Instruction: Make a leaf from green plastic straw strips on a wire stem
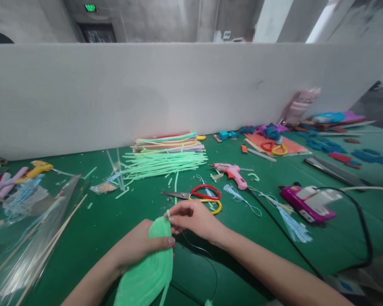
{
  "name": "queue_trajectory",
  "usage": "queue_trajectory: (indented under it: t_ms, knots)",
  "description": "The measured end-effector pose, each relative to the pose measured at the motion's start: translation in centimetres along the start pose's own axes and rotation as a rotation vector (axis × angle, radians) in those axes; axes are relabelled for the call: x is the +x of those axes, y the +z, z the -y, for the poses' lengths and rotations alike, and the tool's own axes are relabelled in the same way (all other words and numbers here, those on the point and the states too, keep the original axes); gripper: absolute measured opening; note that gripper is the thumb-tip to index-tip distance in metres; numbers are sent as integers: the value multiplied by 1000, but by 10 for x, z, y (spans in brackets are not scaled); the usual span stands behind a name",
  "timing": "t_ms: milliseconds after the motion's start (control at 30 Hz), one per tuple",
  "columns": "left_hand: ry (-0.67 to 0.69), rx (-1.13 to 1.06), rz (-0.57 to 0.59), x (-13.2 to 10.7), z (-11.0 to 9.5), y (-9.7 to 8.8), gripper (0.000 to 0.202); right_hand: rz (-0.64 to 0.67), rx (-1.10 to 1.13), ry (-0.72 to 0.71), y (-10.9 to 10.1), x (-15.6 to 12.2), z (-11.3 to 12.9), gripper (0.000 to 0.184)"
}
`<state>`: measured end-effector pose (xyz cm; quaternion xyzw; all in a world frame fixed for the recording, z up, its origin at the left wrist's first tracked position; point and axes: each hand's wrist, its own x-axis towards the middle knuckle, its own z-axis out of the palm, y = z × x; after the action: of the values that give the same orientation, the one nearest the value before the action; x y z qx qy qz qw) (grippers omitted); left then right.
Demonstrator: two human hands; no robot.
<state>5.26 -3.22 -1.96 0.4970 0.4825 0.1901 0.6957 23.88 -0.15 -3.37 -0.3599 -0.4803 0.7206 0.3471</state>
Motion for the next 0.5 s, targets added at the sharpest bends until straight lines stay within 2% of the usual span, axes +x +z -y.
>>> queue_trajectory:
  t_ms: [267,500]
  knots:
    - [-40,38,-44,1,3,2,39,-58,74,148,-1,-1,7,39]
    - [-75,46,-79,2,4,3,37,-119,23,159,3,-1,11,41]
